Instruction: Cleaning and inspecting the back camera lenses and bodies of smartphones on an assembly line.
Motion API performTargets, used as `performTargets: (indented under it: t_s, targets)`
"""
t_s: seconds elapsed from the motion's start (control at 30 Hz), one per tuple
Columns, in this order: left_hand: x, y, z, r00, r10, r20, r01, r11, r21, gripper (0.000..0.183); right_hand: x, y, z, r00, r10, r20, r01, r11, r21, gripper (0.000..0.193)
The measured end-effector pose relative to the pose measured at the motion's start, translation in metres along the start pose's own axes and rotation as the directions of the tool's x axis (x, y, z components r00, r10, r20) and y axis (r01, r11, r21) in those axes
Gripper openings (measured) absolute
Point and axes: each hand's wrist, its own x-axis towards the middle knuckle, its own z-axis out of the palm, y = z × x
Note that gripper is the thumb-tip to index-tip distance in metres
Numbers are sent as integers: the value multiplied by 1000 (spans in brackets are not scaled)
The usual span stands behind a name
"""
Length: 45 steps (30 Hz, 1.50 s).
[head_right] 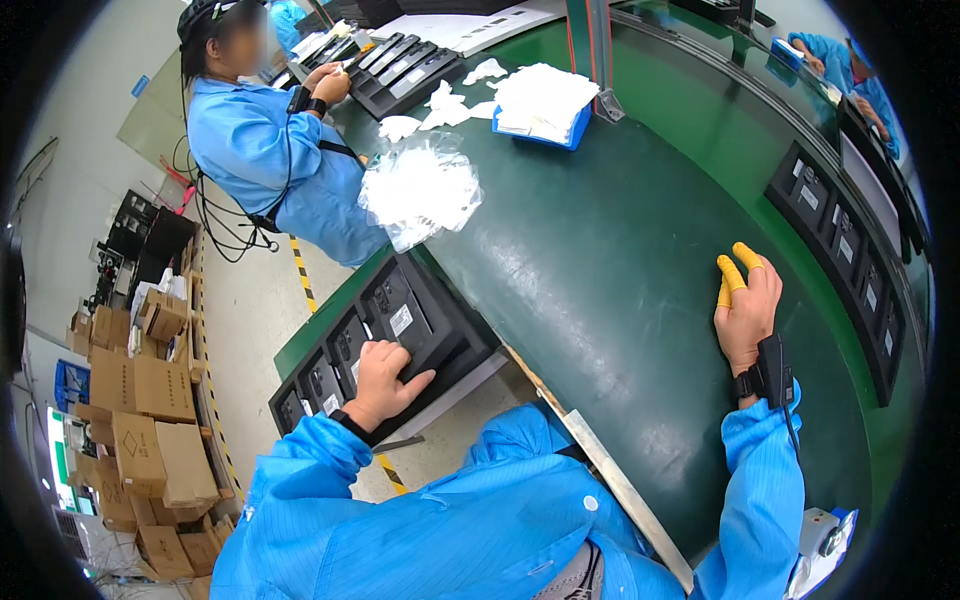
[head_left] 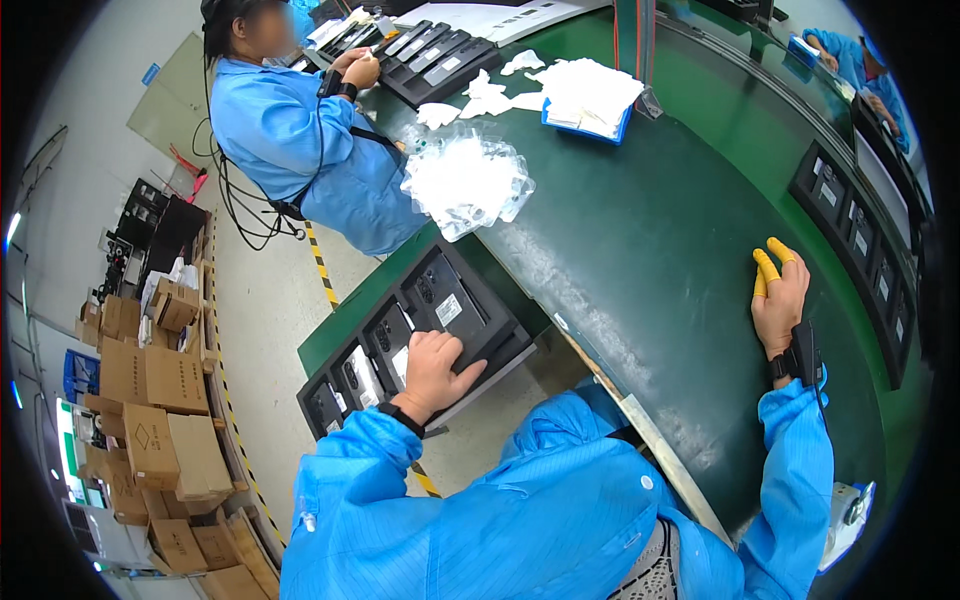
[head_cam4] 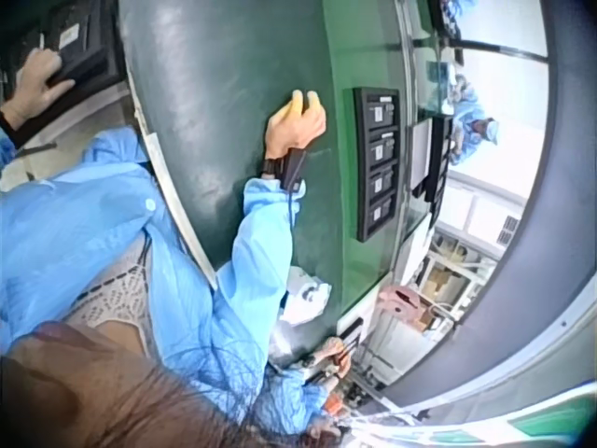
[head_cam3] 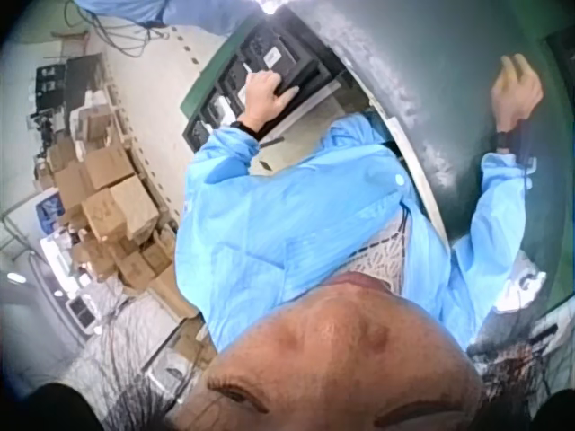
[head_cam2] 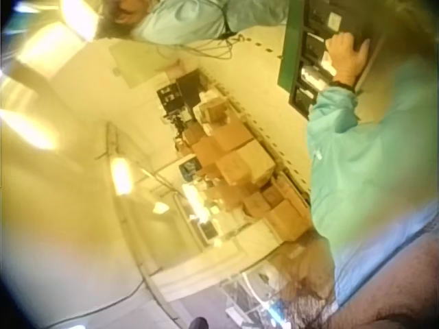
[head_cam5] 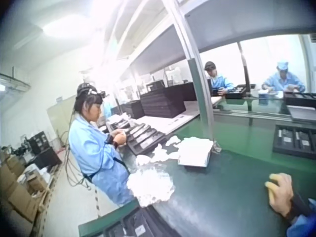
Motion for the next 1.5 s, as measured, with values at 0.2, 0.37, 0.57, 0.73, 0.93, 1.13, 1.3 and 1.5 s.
performTargets:
  t_s: [0.2, 0.37, 0.57, 0.73, 0.93, 1.13, 1.3, 1.5]
  targets:
    - [-17, 33, -26, 992, 127, 21, -125, 988, -88, 38, 27, -121, -43, 962, 58, 268, -221, 741, 634, 33]
    - [-15, 61, -38, 976, 219, 6, -216, 966, -138, 39, 18, -235, -59, 642, -295, 708, -520, 510, 685, 82]
    - [-12, 40, -55, 986, 143, 82, -108, 935, -339, 24, 21, -254, -50, 512, -321, 797, -586, 548, 597, 79]
    - [-21, -57, -71, 634, -770, -64, 719, 618, -318, 28, 9, -255, -58, 610, -270, 745, -596, 462, 656, 75]
    - [-148, -173, -59, 225, -969, -96, 928, 184, 323, 45, 13, -266, -82, 673, -314, 670, -587, 325, 742, 74]
    - [-246, -227, -31, 36, -994, -105, 971, 9, 240, 51, 6, -264, -88, 677, -315, 665, -581, 324, 746, 74]
    - [-269, -244, -16, 15, -997, -74, 976, -2, 219, 46, -8, -260, -83, 683, -290, 671, -570, 363, 737, 74]
    - [-214, -254, -47, 294, -916, -272, 948, 244, 203, 41, 8, -239, -130, 657, -280, 700, -606, 356, 711, 65]
